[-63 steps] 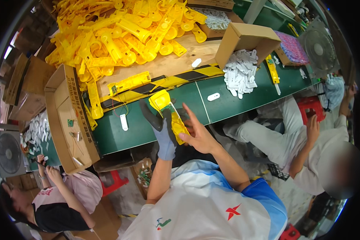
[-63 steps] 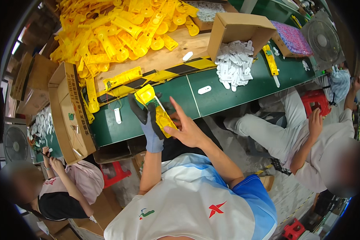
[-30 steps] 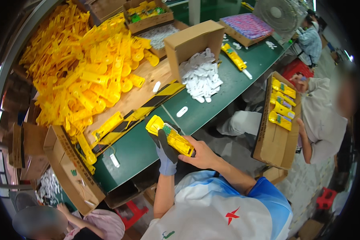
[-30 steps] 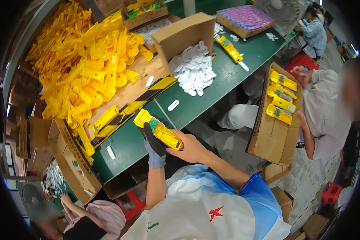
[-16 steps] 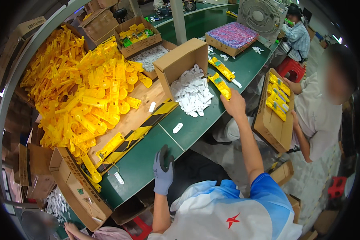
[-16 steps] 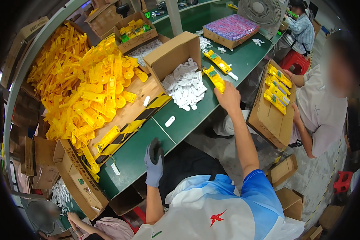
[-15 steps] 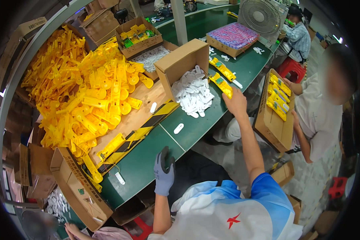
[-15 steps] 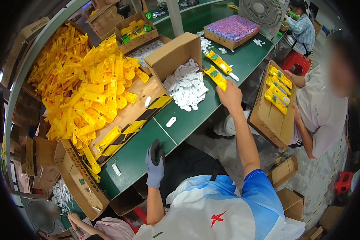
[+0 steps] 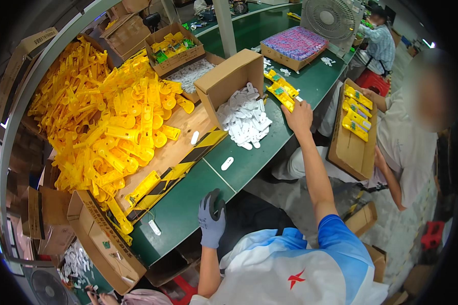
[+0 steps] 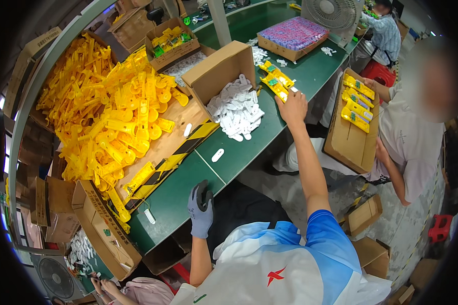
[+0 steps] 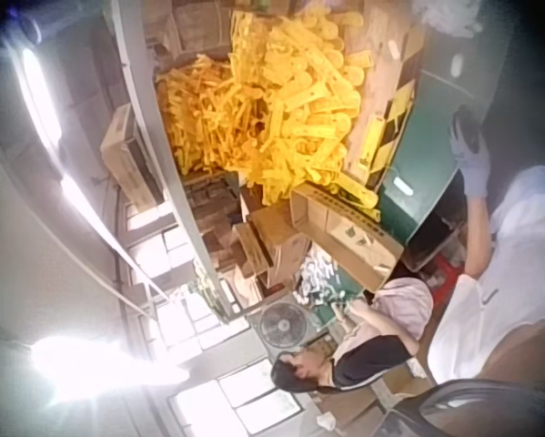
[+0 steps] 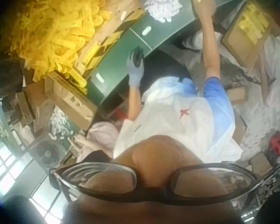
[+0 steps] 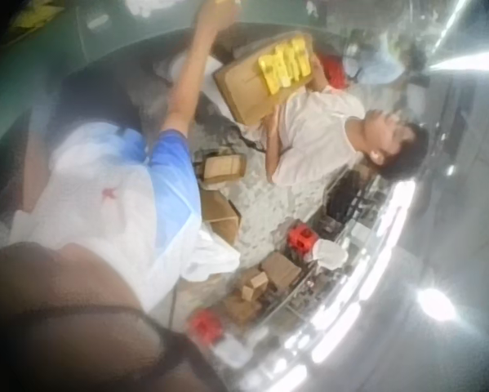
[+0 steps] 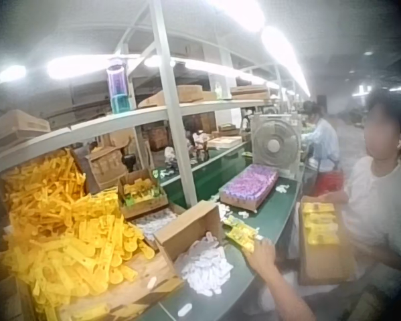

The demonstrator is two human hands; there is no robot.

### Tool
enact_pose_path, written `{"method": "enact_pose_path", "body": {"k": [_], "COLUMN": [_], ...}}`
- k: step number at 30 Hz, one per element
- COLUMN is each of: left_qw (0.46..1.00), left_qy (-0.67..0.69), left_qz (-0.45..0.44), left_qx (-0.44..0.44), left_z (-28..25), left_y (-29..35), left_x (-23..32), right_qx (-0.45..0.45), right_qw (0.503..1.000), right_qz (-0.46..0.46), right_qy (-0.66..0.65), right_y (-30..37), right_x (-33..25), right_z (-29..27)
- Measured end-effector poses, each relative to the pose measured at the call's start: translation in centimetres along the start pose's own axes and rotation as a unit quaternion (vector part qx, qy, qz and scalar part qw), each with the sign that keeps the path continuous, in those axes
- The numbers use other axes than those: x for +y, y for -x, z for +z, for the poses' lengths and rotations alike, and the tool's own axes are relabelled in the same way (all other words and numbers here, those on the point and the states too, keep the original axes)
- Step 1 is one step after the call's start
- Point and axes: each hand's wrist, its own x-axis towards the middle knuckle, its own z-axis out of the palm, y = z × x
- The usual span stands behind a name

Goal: Assembling electronic circuit boards into yellow plastic LED lighting fixtures at a factory workbench.

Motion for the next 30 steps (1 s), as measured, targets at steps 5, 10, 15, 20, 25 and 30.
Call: {"method": "enact_pose_path", "body": {"k": [5, 10, 15, 20, 25, 30], "left_qw": [1.0, 0.999, 0.999, 0.998, 1.0, 1.0], "left_qy": [-0.012, -0.029, -0.036, -0.037, -0.007, 0.004], "left_qz": [-0.004, 0.015, 0.018, 0.038, 0.002, 0.015], "left_qx": [0.014, 0.038, 0.025, 0.022, 0.029, 0.021], "left_z": [0.2, 0.4, 0.3, 0.6, 0.6, 1.6], "left_y": [-0.5, -0.5, -0.3, -0.3, 0.3, -0.3], "left_x": [0.3, 0.6, 0.7, 0.9, 1.2, 1.0], "right_qx": [0.059, 0.072, -0.069, -0.065, -0.038, 0.012], "right_qw": [0.997, 0.961, 0.911, 0.935, 0.943, 0.959], "right_qz": [-0.039, -0.133, -0.186, -0.243, -0.244, -0.173], "right_qy": [0.012, -0.233, -0.362, -0.249, -0.225, -0.223], "right_y": [-0.7, 0.8, 2.5, 3.1, 5.1, 6.2], "right_x": [-1.7, -2.8, -7.7, -9.4, -11.6, -9.9], "right_z": [-1.4, -2.2, -5.3, -2.0, -1.1, -1.7]}}
